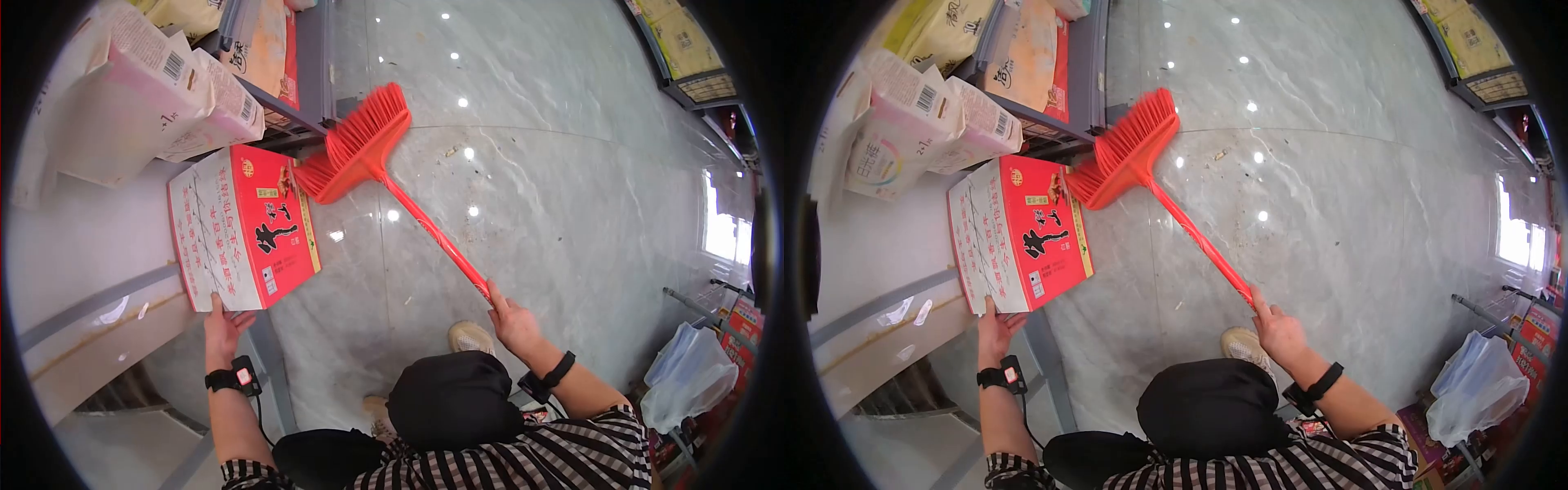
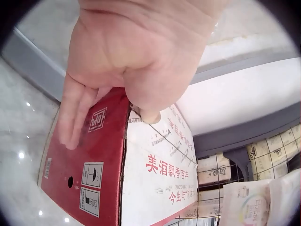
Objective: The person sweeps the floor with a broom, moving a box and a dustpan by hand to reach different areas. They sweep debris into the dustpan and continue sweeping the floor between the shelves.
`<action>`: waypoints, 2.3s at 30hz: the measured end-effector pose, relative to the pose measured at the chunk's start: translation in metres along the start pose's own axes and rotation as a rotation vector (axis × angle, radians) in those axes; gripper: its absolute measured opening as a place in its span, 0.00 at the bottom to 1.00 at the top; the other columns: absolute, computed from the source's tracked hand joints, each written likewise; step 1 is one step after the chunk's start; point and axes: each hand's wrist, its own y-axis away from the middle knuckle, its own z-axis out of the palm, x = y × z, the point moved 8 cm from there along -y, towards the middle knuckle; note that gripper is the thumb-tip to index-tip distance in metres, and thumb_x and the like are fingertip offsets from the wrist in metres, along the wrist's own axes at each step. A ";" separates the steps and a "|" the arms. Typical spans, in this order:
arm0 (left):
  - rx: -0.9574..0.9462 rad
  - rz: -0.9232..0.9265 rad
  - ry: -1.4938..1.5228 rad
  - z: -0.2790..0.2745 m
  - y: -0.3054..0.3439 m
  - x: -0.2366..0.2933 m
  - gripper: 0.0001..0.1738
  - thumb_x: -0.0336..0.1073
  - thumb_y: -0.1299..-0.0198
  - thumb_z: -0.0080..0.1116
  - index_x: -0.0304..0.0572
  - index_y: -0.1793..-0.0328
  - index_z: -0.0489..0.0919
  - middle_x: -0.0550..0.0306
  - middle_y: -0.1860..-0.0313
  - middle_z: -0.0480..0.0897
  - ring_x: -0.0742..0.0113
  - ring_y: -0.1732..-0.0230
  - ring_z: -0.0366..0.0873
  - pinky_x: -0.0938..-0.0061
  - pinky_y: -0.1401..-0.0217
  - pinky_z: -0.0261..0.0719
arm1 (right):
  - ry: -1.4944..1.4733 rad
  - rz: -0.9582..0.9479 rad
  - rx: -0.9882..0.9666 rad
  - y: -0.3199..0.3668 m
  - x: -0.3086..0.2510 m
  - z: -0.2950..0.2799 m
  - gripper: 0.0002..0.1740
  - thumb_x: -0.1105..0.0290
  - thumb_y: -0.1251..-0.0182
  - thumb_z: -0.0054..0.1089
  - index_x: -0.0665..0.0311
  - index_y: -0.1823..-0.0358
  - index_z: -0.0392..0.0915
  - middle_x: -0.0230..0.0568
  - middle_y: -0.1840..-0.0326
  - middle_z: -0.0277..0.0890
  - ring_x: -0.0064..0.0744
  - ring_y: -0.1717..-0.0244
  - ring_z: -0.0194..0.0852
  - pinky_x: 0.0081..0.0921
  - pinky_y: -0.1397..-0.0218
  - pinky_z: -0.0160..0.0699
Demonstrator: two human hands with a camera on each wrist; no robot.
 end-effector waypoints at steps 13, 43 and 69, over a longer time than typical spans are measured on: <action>-0.012 0.011 0.054 0.001 -0.001 0.000 0.31 0.56 0.35 0.40 0.32 0.44 0.67 0.46 0.57 0.78 0.51 0.61 0.80 0.56 0.58 0.79 | 0.309 0.031 -0.015 0.077 0.045 -0.110 0.29 0.68 0.43 0.55 0.49 0.37 0.62 0.43 0.77 0.71 0.46 0.78 0.73 0.39 0.75 0.73; -0.053 0.031 0.060 -0.001 0.002 0.002 0.32 0.56 0.35 0.39 0.30 0.45 0.67 0.42 0.58 0.78 0.50 0.65 0.82 0.64 0.69 0.83 | 0.644 -0.311 -0.180 0.021 -0.067 -0.117 0.22 0.60 0.40 0.55 0.43 0.42 0.68 0.38 0.81 0.70 0.41 0.80 0.73 0.35 0.77 0.73; 0.005 -0.095 -0.320 -0.179 0.222 -0.157 0.21 0.38 0.42 0.53 0.30 0.46 0.72 0.51 0.67 0.81 0.67 0.69 0.80 0.75 0.70 0.77 | 0.763 -0.508 -0.638 0.057 -0.216 -0.080 0.26 0.65 0.37 0.44 0.43 0.36 0.61 0.46 0.71 0.72 0.45 0.71 0.75 0.38 0.71 0.75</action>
